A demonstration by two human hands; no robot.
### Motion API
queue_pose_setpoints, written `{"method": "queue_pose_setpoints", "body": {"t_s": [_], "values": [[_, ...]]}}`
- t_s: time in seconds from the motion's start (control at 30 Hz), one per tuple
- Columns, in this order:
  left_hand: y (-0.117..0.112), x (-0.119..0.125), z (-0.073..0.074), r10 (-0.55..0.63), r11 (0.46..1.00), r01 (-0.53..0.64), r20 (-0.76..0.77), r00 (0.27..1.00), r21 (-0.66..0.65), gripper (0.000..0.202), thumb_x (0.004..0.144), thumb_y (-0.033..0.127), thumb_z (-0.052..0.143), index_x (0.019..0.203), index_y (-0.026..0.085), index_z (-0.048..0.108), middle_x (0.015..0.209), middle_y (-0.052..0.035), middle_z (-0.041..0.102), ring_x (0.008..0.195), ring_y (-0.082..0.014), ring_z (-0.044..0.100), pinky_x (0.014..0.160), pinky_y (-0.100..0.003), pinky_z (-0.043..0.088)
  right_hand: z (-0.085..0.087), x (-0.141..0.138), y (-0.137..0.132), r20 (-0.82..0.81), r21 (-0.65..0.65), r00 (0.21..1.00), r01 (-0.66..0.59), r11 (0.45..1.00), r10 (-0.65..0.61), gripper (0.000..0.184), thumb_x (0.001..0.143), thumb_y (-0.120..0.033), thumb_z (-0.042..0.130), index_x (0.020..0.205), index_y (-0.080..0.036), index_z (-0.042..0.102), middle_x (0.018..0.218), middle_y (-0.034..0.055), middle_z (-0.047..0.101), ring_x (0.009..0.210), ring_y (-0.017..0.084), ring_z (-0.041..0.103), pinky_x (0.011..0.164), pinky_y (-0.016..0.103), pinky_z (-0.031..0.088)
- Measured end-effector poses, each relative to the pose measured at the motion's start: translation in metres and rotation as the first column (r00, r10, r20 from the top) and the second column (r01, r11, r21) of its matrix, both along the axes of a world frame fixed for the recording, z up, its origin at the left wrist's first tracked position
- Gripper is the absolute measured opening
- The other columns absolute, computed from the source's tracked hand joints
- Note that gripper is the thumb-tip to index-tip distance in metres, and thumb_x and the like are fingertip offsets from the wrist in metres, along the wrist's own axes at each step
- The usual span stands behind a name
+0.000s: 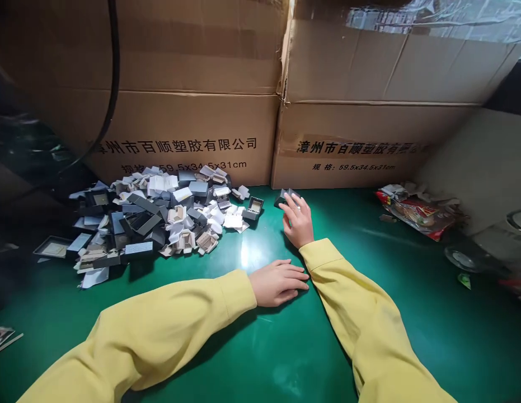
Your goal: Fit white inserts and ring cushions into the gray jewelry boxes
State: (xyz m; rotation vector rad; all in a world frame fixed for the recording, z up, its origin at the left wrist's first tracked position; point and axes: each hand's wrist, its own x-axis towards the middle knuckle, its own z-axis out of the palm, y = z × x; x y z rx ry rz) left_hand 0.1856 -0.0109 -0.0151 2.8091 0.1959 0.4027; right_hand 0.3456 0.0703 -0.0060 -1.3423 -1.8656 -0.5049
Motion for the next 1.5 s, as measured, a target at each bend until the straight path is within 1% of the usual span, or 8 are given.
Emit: {"method": "queue_pose_setpoints", "body": {"t_s": [0.17, 0.27, 0.43, 0.53, 0.73, 0.93, 1.2, 1.5], "values": [[0.017, 0.001, 0.002, -0.04, 0.991, 0.029, 0.082, 0.996, 0.131, 0.026, 0.086, 0.021, 0.04, 0.1, 0.02, 0.062, 0.103, -0.0028, 0.068, 0.103, -0.0155, 0.056, 0.091, -0.031, 0.039, -0.005, -0.031, -0.005, 0.117, -0.173, 0.971, -0.186, 0.967, 0.207, 0.031, 0.084, -0.016, 0.043, 0.11, -0.023, 0.057, 0.133, 0.003, 0.048, 0.128, 0.024, 0.036, 0.104, 0.05, 0.033], [0.039, -0.02, 0.013, 0.089, 0.954, -0.129, 0.153, 0.984, 0.27, 0.026, 0.085, 0.018, 0.039, 0.096, 0.017, 0.063, 0.092, -0.0057, 0.069, 0.09, -0.0169, 0.06, 0.081, -0.031, 0.042, -0.016, -0.042, 0.0, 0.085, -0.347, 0.959, -0.225, 0.91, 0.269, 0.027, 0.084, -0.019, 0.044, 0.105, -0.02, 0.06, 0.128, 0.0079, 0.053, 0.116, 0.024, 0.047, 0.093, 0.045, 0.045], [0.077, -0.086, 0.029, 0.507, 0.677, -0.609, 0.338, 0.793, 0.413, 0.035, 0.087, 0.018, 0.038, 0.119, 0.018, 0.053, 0.129, -0.0129, 0.051, 0.12, -0.0257, 0.045, 0.096, -0.044, 0.032, -0.023, -0.042, 0.001, 0.039, -0.404, 0.958, -0.245, 0.881, 0.284, 0.026, 0.086, -0.023, 0.044, 0.105, -0.018, 0.061, 0.115, 0.0086, 0.061, 0.111, 0.022, 0.049, 0.095, 0.04, 0.043], [0.086, -0.109, 0.023, 0.678, 0.565, -0.71, 0.254, 0.69, 0.421, 0.036, 0.086, 0.028, 0.042, 0.116, 0.012, 0.054, 0.124, -0.0184, 0.054, 0.121, -0.0307, 0.043, 0.096, -0.046, 0.033, -0.017, -0.044, -0.003, 0.043, -0.4, 0.967, -0.213, 0.892, 0.25, 0.023, 0.086, -0.023, 0.044, 0.101, -0.019, 0.061, 0.111, 0.0075, 0.062, 0.107, 0.021, 0.051, 0.091, 0.037, 0.044], [0.083, -0.104, 0.012, 0.723, 0.575, -0.704, 0.142, 0.676, 0.417, 0.036, 0.089, 0.025, 0.035, 0.116, 0.012, 0.055, 0.121, -0.0187, 0.056, 0.118, -0.0291, 0.047, 0.096, -0.047, 0.034, -0.003, -0.069, 0.002, -0.049, -0.218, 0.996, 0.06, 0.974, -0.073, 0.027, 0.084, -0.038, 0.047, 0.097, -0.017, 0.058, 0.102, 0.0116, 0.06, 0.099, 0.024, 0.051, 0.082, 0.037, 0.045], [0.08, -0.104, 0.019, 0.712, 0.579, -0.73, 0.21, 0.669, 0.363, 0.05, 0.086, 0.022, 0.041, 0.135, 0.019, 0.036, 0.141, -0.0153, 0.036, 0.131, -0.0317, 0.03, 0.103, -0.05, 0.025, -0.013, -0.081, 0.016, -0.06, -0.381, 0.986, -0.167, 0.909, 0.156, 0.032, 0.084, -0.033, 0.049, 0.112, -0.02, 0.054, 0.124, 0.0089, 0.053, 0.111, 0.024, 0.049, 0.092, 0.04, 0.043], [0.079, -0.104, 0.017, 0.716, 0.566, -0.74, 0.228, 0.659, 0.363, 0.052, 0.085, 0.025, 0.045, 0.136, 0.019, 0.035, 0.138, -0.0149, 0.04, 0.131, -0.0314, 0.03, 0.106, -0.05, 0.021, -0.013, -0.075, 0.012, -0.255, -0.246, 0.956, -0.212, 0.946, 0.148, 0.023, 0.083, -0.034, 0.05, 0.098, -0.02, 0.06, 0.109, 0.0067, 0.063, 0.101, 0.021, 0.057, 0.087, 0.036, 0.046], [0.079, -0.103, 0.015, 0.741, 0.579, -0.782, 0.251, 0.623, 0.23, 0.067, 0.087, 0.05, 0.034, 0.141, 0.011, 0.023, 0.135, -0.017, 0.043, 0.129, -0.0285, 0.032, 0.106, -0.044, 0.022, -0.009, -0.082, -0.001, -0.042, -0.299, 0.946, -0.319, 0.899, 0.322, 0.011, 0.083, -0.027, 0.052, 0.091, -0.022, 0.058, 0.11, 0.0034, 0.064, 0.103, 0.019, 0.057, 0.086, 0.033, 0.046]]}}
